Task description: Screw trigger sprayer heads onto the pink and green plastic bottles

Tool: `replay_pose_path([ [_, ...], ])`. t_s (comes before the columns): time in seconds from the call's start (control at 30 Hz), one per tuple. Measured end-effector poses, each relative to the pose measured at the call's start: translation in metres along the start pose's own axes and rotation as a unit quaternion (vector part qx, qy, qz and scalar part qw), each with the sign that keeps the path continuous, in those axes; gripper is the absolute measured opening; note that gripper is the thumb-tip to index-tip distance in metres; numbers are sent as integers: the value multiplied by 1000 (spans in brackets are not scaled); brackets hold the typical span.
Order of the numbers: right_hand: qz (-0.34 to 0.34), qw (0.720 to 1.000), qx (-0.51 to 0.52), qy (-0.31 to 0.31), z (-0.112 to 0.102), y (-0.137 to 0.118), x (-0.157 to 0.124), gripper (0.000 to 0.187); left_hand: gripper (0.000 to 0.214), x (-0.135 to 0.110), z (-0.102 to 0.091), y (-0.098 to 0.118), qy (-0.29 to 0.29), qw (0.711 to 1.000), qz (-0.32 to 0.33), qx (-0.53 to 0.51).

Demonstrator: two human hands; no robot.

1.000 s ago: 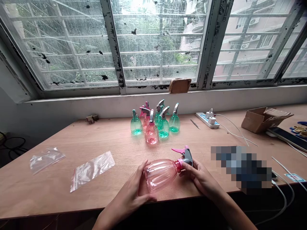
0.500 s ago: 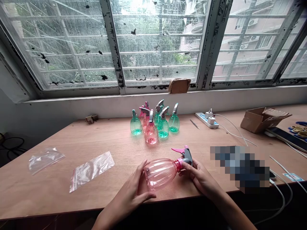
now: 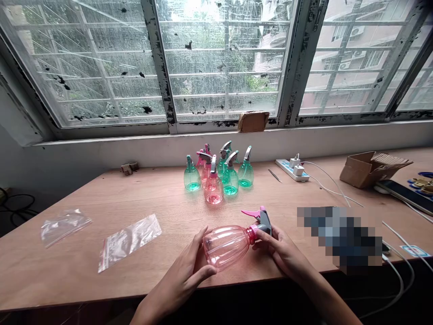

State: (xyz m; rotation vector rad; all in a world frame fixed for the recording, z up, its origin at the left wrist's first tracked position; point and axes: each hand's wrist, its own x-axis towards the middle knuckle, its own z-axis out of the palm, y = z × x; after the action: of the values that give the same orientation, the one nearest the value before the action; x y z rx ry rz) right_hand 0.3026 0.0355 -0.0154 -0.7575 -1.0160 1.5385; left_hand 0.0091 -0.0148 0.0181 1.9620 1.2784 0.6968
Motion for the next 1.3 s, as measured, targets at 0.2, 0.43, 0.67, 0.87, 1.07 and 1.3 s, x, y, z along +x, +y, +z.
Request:
replay_pose_path([
  [0.2,0,1000,2,-3,-1,0,0,28,96,5,5,-7,4,1000,12,18],
  [0.43,0,1000,3,-5,0,0,0,28,90,0,1,-2,-9,1000,-4,18],
  [0.67,-1,1000,11,-4,-1,2,1,30,86,1,2,-5,-10,1000,-5,1],
  [0.87,-3,1000,9,-2,-1,2,1,34,97,5,5,-7,0,1000,14,20],
  [1.07,-1,1000,6,-4,-1,2,1,32,93,1,2,-2,-14,1000,-1,4],
  [1.3,-2,1000,7,-3,-2,3,2,33,84,1,2,-4,-14,1000,-11,-6],
])
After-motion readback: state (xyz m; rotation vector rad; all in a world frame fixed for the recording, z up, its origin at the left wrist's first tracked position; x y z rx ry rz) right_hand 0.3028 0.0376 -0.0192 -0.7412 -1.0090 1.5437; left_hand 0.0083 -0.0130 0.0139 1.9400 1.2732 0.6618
